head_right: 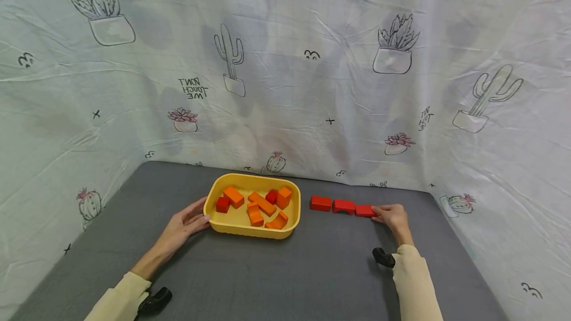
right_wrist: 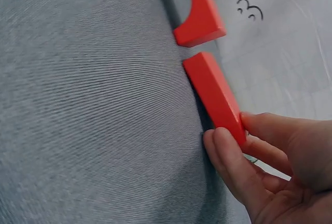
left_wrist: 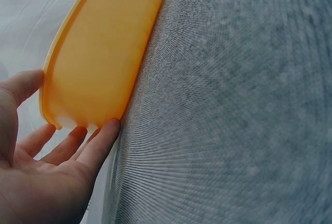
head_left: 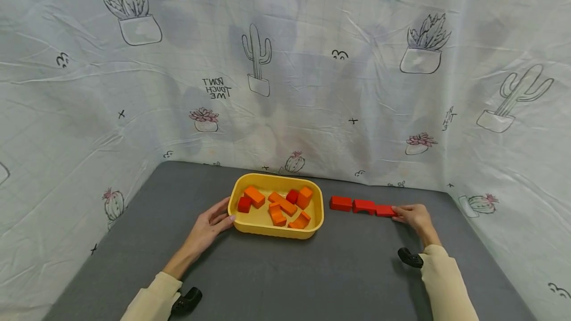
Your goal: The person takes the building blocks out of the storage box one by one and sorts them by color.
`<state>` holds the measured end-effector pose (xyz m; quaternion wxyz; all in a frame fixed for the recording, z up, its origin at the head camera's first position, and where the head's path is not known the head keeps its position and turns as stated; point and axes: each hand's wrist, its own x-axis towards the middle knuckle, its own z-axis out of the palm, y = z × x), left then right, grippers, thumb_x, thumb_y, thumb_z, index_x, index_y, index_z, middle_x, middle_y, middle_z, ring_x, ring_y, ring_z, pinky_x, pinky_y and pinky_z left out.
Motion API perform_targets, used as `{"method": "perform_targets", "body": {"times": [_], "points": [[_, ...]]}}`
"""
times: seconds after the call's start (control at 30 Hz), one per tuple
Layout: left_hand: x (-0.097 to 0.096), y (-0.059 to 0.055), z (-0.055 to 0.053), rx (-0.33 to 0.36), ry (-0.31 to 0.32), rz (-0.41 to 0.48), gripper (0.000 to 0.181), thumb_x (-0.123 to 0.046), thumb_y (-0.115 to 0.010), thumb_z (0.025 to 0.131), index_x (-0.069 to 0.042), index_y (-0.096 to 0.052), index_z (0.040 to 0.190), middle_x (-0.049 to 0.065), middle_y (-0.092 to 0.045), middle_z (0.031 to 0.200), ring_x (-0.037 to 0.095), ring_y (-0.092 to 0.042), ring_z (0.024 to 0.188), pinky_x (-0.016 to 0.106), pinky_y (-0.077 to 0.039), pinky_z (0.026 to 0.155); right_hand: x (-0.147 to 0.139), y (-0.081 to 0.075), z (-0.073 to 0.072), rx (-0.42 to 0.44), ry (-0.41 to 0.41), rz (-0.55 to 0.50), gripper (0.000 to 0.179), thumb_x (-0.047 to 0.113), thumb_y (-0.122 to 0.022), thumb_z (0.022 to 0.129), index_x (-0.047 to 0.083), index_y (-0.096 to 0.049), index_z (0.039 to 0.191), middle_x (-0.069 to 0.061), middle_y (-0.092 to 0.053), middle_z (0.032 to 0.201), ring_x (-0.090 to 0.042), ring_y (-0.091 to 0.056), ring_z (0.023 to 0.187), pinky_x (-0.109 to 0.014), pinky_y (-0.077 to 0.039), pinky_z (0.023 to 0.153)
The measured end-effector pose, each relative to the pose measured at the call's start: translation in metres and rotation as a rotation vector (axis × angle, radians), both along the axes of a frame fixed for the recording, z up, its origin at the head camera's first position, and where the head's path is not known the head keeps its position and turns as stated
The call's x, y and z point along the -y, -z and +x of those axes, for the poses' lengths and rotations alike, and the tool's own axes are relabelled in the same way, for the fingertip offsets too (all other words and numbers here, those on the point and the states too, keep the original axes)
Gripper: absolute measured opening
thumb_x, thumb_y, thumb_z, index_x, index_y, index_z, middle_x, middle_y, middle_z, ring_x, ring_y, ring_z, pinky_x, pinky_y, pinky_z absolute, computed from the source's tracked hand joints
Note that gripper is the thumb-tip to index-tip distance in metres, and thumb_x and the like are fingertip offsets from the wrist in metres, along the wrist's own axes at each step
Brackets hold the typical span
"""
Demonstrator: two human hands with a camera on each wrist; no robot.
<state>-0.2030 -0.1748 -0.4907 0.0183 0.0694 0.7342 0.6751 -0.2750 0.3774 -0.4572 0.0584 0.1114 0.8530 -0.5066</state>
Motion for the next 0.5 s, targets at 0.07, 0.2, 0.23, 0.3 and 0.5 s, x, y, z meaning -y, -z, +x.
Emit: {"method": "perform_targets", "body": {"times": [0.07,0.2,0.23,0.3,0.5], "points": [[0.0,0.0,0.0,0.0,0.002,0.0,0.068,-0.022,-0.067,0.095,-0.008,-0.034,0.152,0.022,-0.04,0.149,0.038,-0.048,0.13,0.028,-0.054,0.094,0.0,0.002,0.001,-0.007,0.006,0.014,0.047,0.009,-0.057,0.1,-0.026,-0.044,0.129,-0.046,-0.035,0.137,-0.003,-0.069,0.073,-0.026,-0.06,0.075],[0.0,-0.001,0.001,-0.003,-0.003,0.002,0.068,-0.022,-0.068,0.094,-0.008,-0.035,0.152,0.022,-0.041,0.148,0.038,-0.048,0.13,0.028,-0.054,0.094,0.002,0.005,0.002,-0.052,0.029,0.071,0.045,0.01,-0.059,0.098,-0.025,-0.05,0.124,-0.046,-0.045,0.13,-0.005,-0.07,0.071,-0.024,-0.06,0.069],[0.0,-0.001,0.001,-0.004,-0.004,0.005,0.068,-0.021,-0.068,0.094,-0.008,-0.034,0.152,0.023,-0.041,0.148,0.038,-0.048,0.13,0.028,-0.054,0.094,0.003,0.005,0.002,-0.065,0.037,0.091,0.045,0.011,-0.06,0.098,-0.025,-0.052,0.123,-0.045,-0.047,0.128,-0.006,-0.07,0.07,-0.023,-0.06,0.068],[0.0,-0.001,0.001,-0.004,-0.006,0.007,0.068,-0.021,-0.068,0.094,-0.007,-0.034,0.152,0.022,-0.041,0.148,0.038,-0.048,0.129,0.028,-0.054,0.094,0.006,0.006,0.002,-0.091,0.054,0.123,0.044,0.013,-0.062,0.097,-0.024,-0.054,0.121,-0.044,-0.049,0.126,-0.007,-0.07,0.068,-0.023,-0.06,0.066],[-0.001,-0.001,0.0,0.001,-0.005,0.0,0.069,-0.021,-0.068,0.094,-0.007,-0.034,0.152,0.02,-0.038,0.151,0.038,-0.048,0.129,0.028,-0.054,0.094,0.014,0.006,0.003,-0.156,0.096,0.244,0.04,0.013,-0.064,0.095,-0.022,-0.06,0.114,-0.041,-0.058,0.112,-0.01,-0.07,0.062,-0.021,-0.059,0.059]]}}
